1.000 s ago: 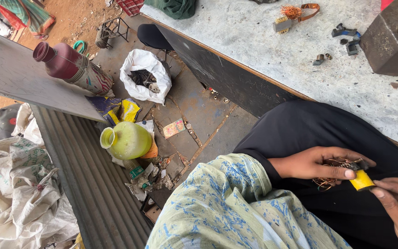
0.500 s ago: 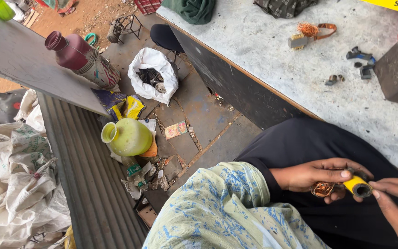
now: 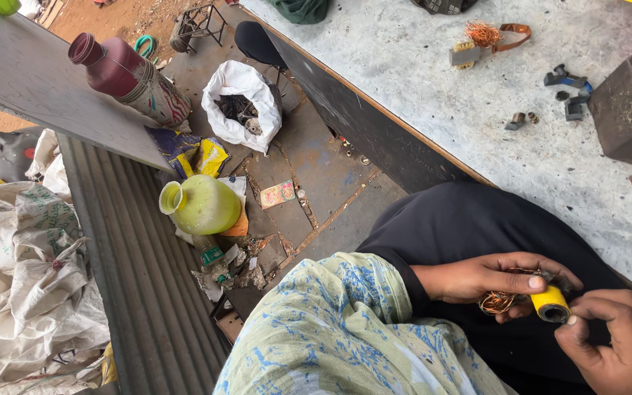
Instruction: The person sits on the floor and uses pliers to strip the yellow insulation from a copper wire coil. They repeatedly cut and pull the insulation to expose the copper wire underneath, handling the coil and tool with both hands.
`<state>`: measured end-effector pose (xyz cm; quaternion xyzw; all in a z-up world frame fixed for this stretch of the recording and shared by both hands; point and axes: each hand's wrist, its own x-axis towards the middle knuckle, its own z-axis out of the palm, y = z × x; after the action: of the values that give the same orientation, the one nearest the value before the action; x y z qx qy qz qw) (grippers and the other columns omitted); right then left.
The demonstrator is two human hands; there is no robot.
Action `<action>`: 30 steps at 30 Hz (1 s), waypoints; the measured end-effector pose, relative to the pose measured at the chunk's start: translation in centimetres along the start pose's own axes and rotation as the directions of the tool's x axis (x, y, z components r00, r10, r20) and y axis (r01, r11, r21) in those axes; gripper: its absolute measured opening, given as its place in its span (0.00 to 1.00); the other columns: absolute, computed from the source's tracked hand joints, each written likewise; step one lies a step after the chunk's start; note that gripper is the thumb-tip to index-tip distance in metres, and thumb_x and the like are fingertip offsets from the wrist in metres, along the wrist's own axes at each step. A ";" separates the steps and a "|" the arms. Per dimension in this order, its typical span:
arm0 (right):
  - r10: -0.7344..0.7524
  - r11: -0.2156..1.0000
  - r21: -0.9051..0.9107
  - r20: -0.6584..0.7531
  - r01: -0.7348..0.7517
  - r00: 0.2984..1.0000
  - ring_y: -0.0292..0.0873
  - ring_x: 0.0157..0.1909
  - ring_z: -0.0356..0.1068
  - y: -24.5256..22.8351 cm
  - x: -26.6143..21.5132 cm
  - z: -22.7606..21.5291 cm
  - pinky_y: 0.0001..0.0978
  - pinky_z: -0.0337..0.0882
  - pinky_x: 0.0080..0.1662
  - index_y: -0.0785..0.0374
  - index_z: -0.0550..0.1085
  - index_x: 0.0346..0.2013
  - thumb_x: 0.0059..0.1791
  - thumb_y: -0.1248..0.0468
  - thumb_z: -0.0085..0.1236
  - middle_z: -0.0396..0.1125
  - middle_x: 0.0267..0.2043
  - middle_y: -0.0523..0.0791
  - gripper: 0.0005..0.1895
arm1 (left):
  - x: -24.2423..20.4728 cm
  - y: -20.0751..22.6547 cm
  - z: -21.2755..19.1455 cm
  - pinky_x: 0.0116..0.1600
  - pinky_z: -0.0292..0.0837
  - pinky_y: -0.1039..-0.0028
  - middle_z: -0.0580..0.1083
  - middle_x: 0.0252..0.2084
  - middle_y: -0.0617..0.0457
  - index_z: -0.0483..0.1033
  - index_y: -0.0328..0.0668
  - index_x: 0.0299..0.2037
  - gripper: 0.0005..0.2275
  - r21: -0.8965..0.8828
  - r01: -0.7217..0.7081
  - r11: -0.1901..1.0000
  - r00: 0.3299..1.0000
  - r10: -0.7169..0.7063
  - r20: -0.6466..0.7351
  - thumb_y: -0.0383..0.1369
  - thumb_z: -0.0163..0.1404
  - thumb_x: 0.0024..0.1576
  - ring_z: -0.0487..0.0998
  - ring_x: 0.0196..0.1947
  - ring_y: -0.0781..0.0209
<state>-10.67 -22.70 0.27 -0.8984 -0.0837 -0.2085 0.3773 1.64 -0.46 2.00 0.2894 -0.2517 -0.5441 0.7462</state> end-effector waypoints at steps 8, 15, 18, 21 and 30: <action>-0.054 0.990 -0.129 0.001 0.054 0.999 0.44 0.38 0.75 0.7 -1.6 0.6 0.31 0.77 0.39 0.68 0.69 0.41 0.44 0.66 0.65 0.70 0.40 0.52 0.15 | -0.3 1.1 0.1 0.31 0.65 0.79 0.72 0.32 0.54 0.65 0.32 0.66 0.24 0.061 0.092 0.994 0.994 -0.095 0.045 0.44 0.48 0.69 0.70 0.30 0.70; 0.225 0.932 0.309 -0.089 -0.188 0.970 0.38 0.42 0.76 5.9 -5.9 0.3 0.27 0.78 0.52 0.69 0.67 0.46 0.60 0.68 0.53 0.67 0.38 0.47 0.06 | -0.4 -0.6 -0.9 0.35 0.68 0.78 0.74 0.38 0.51 0.67 0.33 0.67 0.20 0.137 0.043 0.990 0.991 -0.060 0.116 0.37 0.52 0.70 0.72 0.31 0.69; 0.298 0.913 0.315 -0.075 -0.261 0.952 0.41 0.44 0.76 4.0 -5.8 0.6 0.30 0.77 0.53 0.72 0.69 0.46 0.60 0.70 0.55 0.67 0.43 0.50 0.06 | -0.1 -1.2 -0.9 0.45 0.71 0.76 0.74 0.47 0.51 0.65 0.37 0.67 0.21 0.170 -0.067 0.983 0.997 0.059 0.051 0.36 0.53 0.68 0.74 0.42 0.68; 0.321 0.895 0.335 -0.027 -0.294 0.947 0.44 0.45 0.76 1.8 -4.4 0.9 0.33 0.77 0.51 0.73 0.73 0.43 0.54 0.70 0.58 0.70 0.43 0.52 0.07 | -0.2 -1.8 -0.3 0.59 0.72 0.73 0.72 0.55 0.53 0.65 0.42 0.68 0.22 0.421 -0.207 0.883 0.976 0.213 0.033 0.38 0.55 0.66 0.74 0.54 0.67; 0.406 0.842 0.365 0.058 -0.398 0.912 0.45 0.45 0.75 9.8 -9.3 1.7 0.35 0.76 0.54 0.75 0.73 0.47 0.59 0.65 0.55 0.69 0.47 0.52 0.12 | -0.8 -2.8 -0.3 0.67 0.65 0.75 0.70 0.58 0.62 0.66 0.59 0.66 0.21 0.786 -0.407 0.466 0.869 0.463 0.176 0.42 0.56 0.64 0.68 0.59 0.68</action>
<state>-15.48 -28.30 -11.21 -0.8066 0.0729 -0.1151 0.5751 -0.23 -0.35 -0.27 0.5363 -0.5107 -0.1536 0.6541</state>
